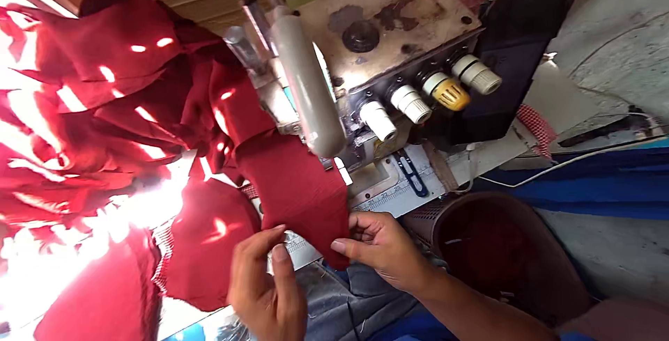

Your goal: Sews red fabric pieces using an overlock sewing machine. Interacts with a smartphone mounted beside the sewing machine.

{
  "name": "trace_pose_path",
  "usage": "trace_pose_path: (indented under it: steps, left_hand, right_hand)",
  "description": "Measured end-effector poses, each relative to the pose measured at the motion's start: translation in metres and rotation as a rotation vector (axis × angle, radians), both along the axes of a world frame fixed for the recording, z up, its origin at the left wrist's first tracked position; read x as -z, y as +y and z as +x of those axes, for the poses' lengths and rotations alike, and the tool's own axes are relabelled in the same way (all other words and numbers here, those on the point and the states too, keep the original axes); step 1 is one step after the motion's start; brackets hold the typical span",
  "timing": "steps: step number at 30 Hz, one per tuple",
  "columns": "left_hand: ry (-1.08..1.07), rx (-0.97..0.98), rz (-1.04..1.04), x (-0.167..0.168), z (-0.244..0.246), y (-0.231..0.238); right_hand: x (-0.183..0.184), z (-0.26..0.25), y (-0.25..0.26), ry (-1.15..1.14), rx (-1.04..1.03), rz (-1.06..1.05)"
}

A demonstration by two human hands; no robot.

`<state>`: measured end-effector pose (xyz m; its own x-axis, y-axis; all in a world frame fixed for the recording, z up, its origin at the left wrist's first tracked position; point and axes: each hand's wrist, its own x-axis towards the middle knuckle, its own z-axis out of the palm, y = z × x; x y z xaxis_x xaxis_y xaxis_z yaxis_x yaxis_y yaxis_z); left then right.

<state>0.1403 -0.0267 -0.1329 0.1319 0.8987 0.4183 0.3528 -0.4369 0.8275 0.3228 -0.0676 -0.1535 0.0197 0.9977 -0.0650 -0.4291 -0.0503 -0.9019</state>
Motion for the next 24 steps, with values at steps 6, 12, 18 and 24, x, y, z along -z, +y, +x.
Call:
trace_pose_path:
  steps: [6, 12, 18, 24]
  left_hand:
    - [-0.771, 0.07, -0.794, 0.008, 0.007, -0.017]
    - [-0.717, 0.037, -0.638, -0.007, 0.008, -0.019]
    - [-0.36, -0.08, -0.274, 0.009, 0.0, -0.017]
    - [0.035, -0.027, 0.178, -0.019, 0.007, 0.01]
  right_hand:
    - [-0.007, 0.006, -0.006, 0.104, -0.053, -0.048]
    - [-0.009, -0.005, -0.001, 0.073, 0.06, -0.029]
    - [-0.01, -0.011, -0.006, -0.079, 0.18, 0.011]
    - [-0.011, -0.009, -0.006, -0.053, 0.166, 0.06]
